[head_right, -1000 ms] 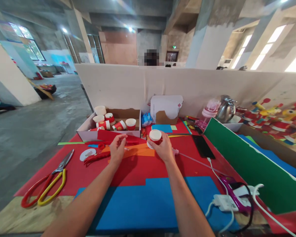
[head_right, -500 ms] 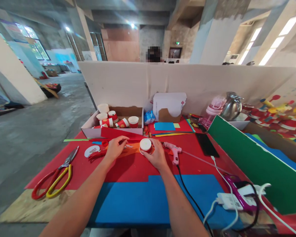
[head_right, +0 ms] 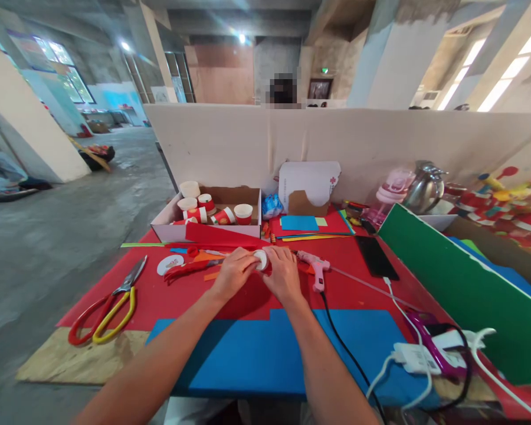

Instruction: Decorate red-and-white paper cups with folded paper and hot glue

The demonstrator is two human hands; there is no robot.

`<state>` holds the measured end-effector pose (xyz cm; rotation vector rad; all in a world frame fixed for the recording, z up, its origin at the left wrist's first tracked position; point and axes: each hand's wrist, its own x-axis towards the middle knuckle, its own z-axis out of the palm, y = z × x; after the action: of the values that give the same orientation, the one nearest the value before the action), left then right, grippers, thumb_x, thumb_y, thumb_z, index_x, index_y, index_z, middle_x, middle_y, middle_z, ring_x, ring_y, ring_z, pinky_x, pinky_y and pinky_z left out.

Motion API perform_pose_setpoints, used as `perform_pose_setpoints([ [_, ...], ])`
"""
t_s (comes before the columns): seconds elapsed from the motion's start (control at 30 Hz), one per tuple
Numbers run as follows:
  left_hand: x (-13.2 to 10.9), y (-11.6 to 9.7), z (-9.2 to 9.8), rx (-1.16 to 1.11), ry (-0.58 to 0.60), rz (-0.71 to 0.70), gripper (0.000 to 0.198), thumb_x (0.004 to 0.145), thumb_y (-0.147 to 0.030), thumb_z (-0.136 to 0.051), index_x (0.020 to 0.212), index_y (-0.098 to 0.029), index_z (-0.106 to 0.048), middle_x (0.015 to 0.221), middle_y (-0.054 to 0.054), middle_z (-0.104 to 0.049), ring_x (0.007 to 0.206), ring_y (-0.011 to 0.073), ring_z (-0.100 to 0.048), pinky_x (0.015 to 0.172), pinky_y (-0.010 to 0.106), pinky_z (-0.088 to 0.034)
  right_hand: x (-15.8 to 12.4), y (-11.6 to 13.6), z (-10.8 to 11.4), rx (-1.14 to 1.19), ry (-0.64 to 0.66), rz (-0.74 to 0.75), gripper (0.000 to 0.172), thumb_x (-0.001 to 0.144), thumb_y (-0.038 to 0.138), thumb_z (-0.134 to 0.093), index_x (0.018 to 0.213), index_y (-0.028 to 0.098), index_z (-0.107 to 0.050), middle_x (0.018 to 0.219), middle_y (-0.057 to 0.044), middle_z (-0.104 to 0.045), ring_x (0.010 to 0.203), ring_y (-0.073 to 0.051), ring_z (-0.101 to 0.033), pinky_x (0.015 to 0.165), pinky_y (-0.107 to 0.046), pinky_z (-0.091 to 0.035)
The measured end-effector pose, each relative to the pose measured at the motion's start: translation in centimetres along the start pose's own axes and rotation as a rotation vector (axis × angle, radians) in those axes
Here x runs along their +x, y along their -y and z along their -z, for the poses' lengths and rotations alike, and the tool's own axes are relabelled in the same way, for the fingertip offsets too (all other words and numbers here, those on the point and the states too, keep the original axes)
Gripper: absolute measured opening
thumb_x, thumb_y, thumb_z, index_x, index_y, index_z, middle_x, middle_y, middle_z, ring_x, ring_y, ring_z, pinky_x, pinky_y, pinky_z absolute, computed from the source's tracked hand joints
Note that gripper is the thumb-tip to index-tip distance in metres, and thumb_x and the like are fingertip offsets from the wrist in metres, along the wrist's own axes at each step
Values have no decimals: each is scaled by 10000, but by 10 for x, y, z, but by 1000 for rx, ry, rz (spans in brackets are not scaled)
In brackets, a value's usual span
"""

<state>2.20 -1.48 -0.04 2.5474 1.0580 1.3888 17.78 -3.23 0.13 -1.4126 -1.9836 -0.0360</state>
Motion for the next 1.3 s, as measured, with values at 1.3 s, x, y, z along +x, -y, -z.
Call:
perform_pose_setpoints([
  [1.3,-23,103,166,512,-129,921,449,684,-438,-626,1053,-196,-541,965,80,-640,903,287,-604,713,346,-457,-1,-9,-11,536,-26,-312,301,824,368,-464,977,185,-648,803,-61,-682,645,-164,-631,598,-279,-518],
])
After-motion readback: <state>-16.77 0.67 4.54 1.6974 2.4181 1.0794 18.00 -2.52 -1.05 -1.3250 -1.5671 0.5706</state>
